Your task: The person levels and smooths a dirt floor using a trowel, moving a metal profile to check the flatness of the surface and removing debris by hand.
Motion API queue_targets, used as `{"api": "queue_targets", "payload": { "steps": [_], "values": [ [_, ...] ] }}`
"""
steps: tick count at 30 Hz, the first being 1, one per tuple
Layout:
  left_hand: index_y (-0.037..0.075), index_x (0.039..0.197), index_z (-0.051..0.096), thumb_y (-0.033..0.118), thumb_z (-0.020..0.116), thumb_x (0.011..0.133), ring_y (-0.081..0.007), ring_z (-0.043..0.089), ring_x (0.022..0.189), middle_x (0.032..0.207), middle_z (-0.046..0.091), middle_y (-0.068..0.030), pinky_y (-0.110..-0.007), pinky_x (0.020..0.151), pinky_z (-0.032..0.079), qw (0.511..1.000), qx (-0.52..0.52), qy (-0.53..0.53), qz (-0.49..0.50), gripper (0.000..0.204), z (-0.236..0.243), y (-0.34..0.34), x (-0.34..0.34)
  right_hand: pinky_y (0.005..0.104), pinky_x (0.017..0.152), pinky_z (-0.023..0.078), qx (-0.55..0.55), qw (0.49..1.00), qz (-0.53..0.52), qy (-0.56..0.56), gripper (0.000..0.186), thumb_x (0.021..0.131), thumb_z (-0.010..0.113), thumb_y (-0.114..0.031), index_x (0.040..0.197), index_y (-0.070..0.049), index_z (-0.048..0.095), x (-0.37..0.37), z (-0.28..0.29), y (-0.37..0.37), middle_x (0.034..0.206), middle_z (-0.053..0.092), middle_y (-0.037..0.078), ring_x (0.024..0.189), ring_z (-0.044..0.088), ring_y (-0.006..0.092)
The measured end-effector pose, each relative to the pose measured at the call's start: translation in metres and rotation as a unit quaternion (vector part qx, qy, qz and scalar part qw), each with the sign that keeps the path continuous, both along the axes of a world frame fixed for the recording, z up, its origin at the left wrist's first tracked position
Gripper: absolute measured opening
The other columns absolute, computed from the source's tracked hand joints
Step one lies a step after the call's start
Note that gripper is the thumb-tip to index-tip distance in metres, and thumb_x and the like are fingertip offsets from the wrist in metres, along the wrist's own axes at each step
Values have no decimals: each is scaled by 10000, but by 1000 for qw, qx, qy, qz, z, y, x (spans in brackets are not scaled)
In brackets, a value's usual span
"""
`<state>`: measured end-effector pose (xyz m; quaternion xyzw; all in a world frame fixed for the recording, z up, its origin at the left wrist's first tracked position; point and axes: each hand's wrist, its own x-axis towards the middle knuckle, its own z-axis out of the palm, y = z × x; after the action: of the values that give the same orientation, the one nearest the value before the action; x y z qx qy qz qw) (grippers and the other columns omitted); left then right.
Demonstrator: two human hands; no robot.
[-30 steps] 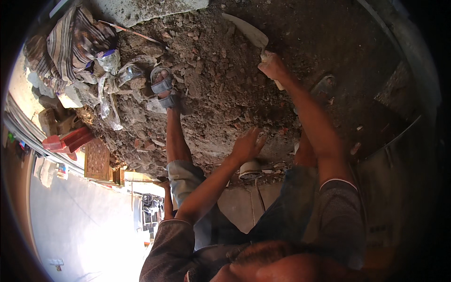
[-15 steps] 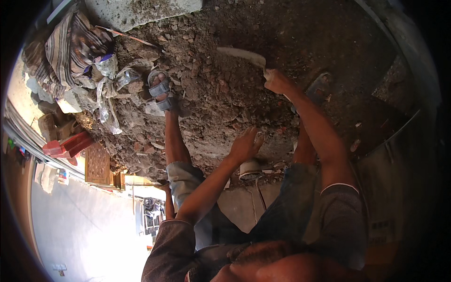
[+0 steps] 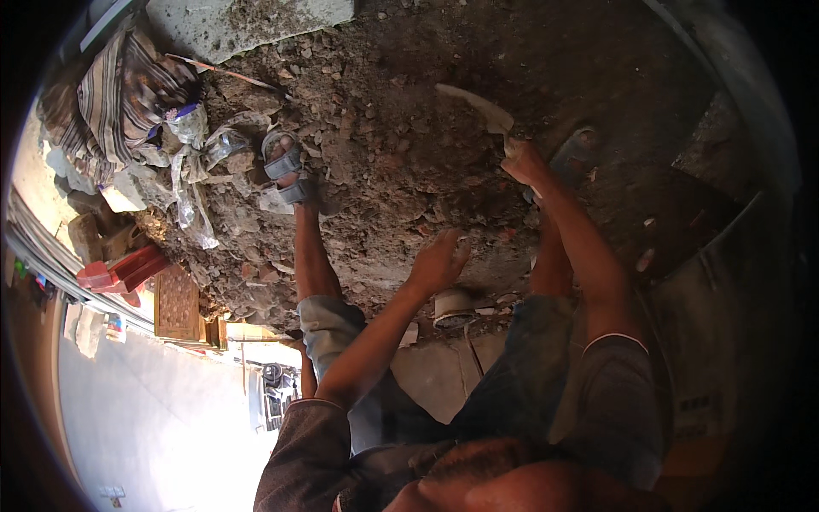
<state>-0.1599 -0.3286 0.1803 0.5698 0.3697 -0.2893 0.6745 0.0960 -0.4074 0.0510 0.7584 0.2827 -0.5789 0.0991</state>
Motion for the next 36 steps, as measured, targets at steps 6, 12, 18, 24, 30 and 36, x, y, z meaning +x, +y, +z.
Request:
{"api": "queue_targets", "payload": {
  "steps": [6, 12, 18, 24, 30, 36],
  "values": [
    [47, 1159, 437, 321, 453, 880, -384, 553, 937, 1139, 503, -199, -486, 795, 431, 1000, 25, -5, 3, 392, -3, -7, -3, 398, 799, 480, 45, 999, 9, 17, 572, 716, 608, -202, 1222, 23, 466, 13, 43, 38, 1023, 588, 259, 925, 606, 308],
    [40, 1165, 427, 322, 456, 882, -383, 532, 978, 1110, 507, -214, -476, 821, 420, 999, -39, 4, -9, 400, 5, -3, 2, 389, 707, 493, 49, 994, -77, 55, 573, 760, 611, -174, 1249, 61, 427, -41, -24, 62, 960, 614, 242, 775, 625, 281],
    [44, 1174, 425, 319, 451, 889, -389, 527, 989, 1126, 503, -213, -468, 818, 422, 999, -20, 11, -23, 397, 12, 6, 1, 430, 722, 489, 1, 984, 131, 121, 604, 745, 627, -196, 1256, 53, 421, -39, 52, 67, 1038, 572, 279, 849, 603, 343],
    [49, 1180, 430, 324, 455, 892, -379, 511, 1032, 1146, 501, -207, -460, 831, 415, 999, -34, 14, -21, 399, 15, -1, -2, 401, 779, 483, -46, 981, -171, 85, 610, 729, 629, -187, 1223, 106, 421, -38, 16, 144, 1074, 563, 274, 909, 597, 368],
    [44, 1144, 462, 301, 465, 885, -372, 505, 1038, 1121, 512, -201, -462, 834, 410, 1000, -25, 1, 8, 365, 27, 12, 3, 430, 941, 403, -153, 945, 241, 158, 493, 735, 556, -106, 1209, 14, 494, -16, 46, 113, 1241, 486, 197, 1122, 489, 332],
    [40, 1151, 455, 287, 468, 882, -376, 509, 1028, 1119, 510, -199, -460, 839, 407, 1000, -15, 10, -9, 365, 10, 20, 3, 396, 690, 475, 82, 980, -179, 6, 381, 720, 617, -161, 1050, 23, 567, -14, 34, 146, 827, 624, 216, 758, 618, 276]
  ]
}}
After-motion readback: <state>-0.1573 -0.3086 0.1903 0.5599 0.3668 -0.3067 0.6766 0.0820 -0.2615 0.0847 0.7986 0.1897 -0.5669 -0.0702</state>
